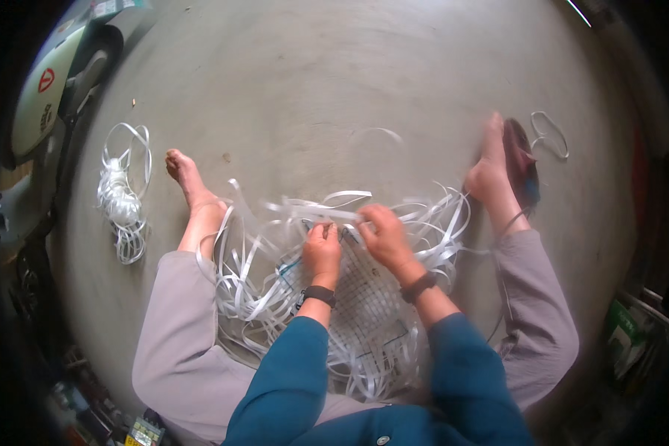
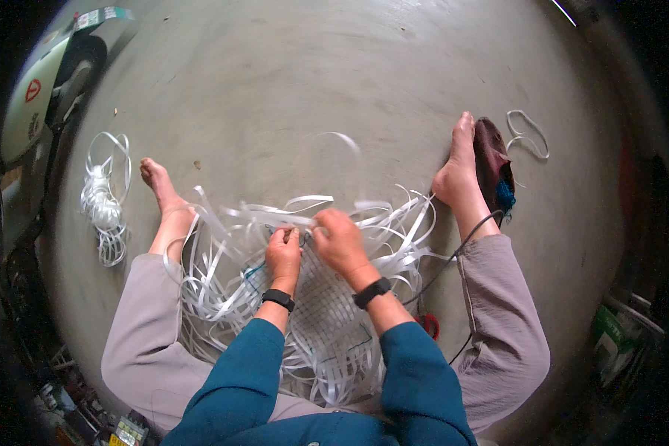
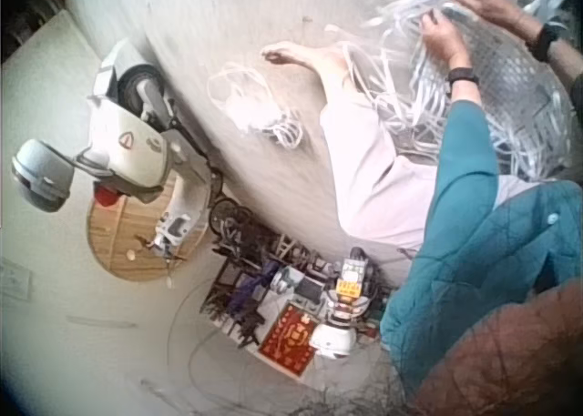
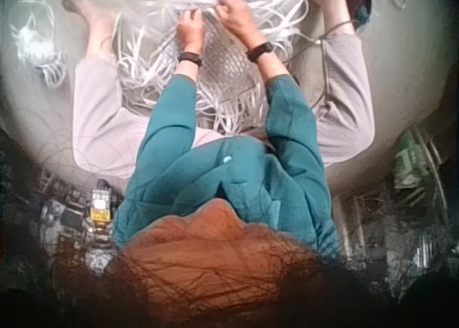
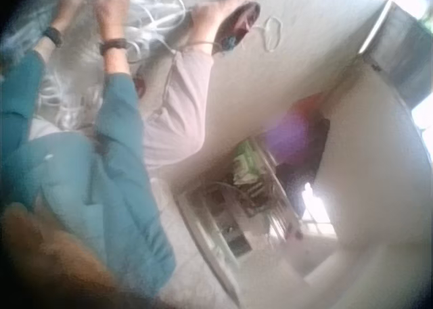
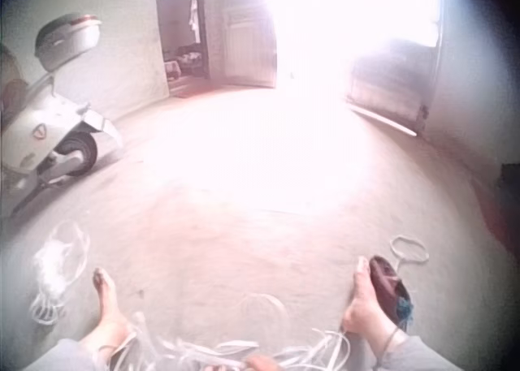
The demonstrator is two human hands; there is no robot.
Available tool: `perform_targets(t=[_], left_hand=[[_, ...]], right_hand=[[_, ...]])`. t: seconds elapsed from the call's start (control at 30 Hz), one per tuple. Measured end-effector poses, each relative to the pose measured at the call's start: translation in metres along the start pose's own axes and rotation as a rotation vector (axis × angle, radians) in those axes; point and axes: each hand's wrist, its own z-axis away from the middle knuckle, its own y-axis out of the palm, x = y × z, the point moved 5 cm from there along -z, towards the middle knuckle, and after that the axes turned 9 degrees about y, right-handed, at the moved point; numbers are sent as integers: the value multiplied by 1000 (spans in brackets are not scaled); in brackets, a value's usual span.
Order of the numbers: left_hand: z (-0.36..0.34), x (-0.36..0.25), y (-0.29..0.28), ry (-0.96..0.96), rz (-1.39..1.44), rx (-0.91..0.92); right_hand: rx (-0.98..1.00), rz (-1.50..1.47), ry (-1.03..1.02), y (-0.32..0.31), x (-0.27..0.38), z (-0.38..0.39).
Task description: The recorder is weaving a basket or container using white plastic strips while sitting on the floor.
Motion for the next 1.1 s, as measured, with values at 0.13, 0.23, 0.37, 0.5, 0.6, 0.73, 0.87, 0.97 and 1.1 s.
perform_targets(t=[0.13,0.23,0.37,0.5,0.6,0.73,0.87,0.97,1.1], left_hand=[[-3,3,-9,-9,-13,8],[-3,-8,0,-155,-19,101],[-4,-6,-7,-158,-21,111],[-4,-6,-6,-144,13,117],[-5,-10,-10,-101,-31,94],[-6,-17,-13,-60,-56,98],[-8,-22,-12,-51,-66,67],[-8,-22,-12,-63,-67,87],[-10,-32,-9,-45,-67,64]], right_hand=[[62,-203,316,-27,-12,-5],[30,-353,452,-61,-13,-13],[-63,-517,583,-95,-13,-18],[-101,-618,569,-119,-9,-23],[-125,-544,607,-128,10,-29],[-154,-538,594,-140,24,-40],[-307,-673,493,-162,30,-54],[-386,-651,441,-177,46,-65],[-413,-233,134,-185,70,-72]])
